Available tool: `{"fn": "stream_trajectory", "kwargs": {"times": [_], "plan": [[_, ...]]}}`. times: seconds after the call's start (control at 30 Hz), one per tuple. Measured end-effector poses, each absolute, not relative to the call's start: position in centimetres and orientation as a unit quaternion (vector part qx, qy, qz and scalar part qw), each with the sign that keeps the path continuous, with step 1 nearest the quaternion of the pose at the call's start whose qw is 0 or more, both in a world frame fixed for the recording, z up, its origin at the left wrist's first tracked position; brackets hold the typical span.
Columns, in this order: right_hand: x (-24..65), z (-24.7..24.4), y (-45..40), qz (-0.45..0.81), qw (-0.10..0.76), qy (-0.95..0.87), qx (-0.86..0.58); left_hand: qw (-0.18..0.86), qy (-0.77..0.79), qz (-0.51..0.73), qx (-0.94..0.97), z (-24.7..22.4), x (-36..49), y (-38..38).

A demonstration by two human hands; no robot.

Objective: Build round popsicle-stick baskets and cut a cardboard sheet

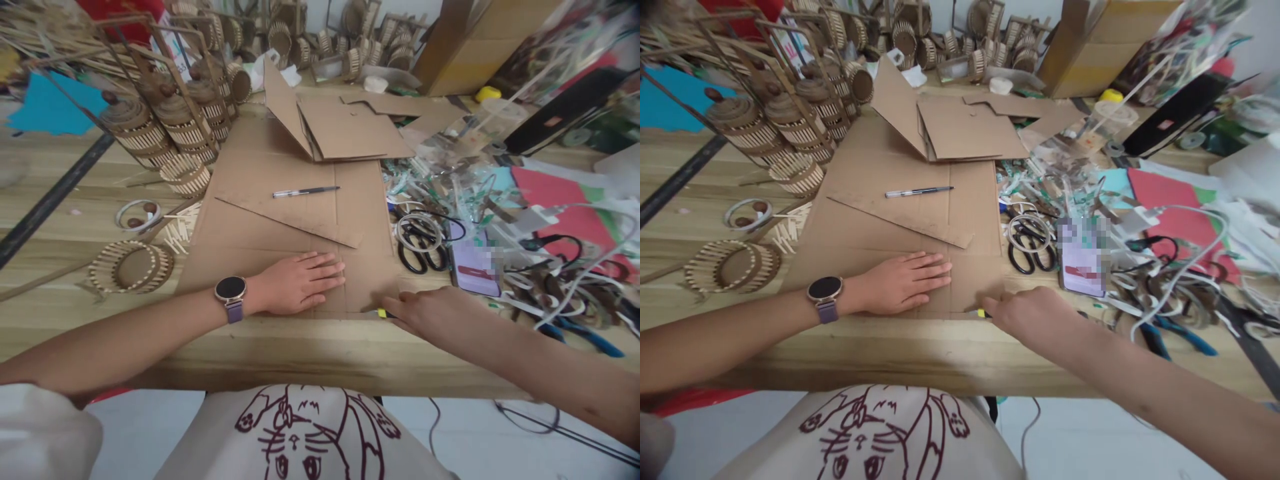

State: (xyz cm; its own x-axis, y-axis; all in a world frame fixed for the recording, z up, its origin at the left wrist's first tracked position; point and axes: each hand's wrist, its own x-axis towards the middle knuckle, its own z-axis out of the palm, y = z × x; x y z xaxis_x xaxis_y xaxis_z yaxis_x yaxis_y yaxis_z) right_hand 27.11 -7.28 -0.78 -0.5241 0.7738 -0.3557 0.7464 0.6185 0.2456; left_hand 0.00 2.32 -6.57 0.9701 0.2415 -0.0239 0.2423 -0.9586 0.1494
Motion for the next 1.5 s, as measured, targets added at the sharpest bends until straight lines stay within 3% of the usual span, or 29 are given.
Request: {"fn": "stream_trajectory", "kwargs": {"times": [0.4, 0.77, 1.07, 1.5], "plan": [[32.0, 1.7, -6.9, -0.119, 0.233, 0.823, 0.504, 0.091, 0.141, 0.013, 0.986, -6.7, 2.2, 1.4], [19.3, 0.1, -5.8, -0.098, 0.209, 0.861, 0.454, 0.267, 0.106, 0.109, 0.952, -6.6, 1.0, 3.5], [17.8, 0.0, -4.9, -0.104, 0.252, 0.854, 0.444, 0.129, 0.092, 0.06, 0.986, -6.6, -0.8, 3.4], [17.3, 0.3, -4.6, -0.101, 0.258, 0.859, 0.43, 0.107, 0.087, 0.081, 0.987, -7.3, -0.8, 3.1]]}}
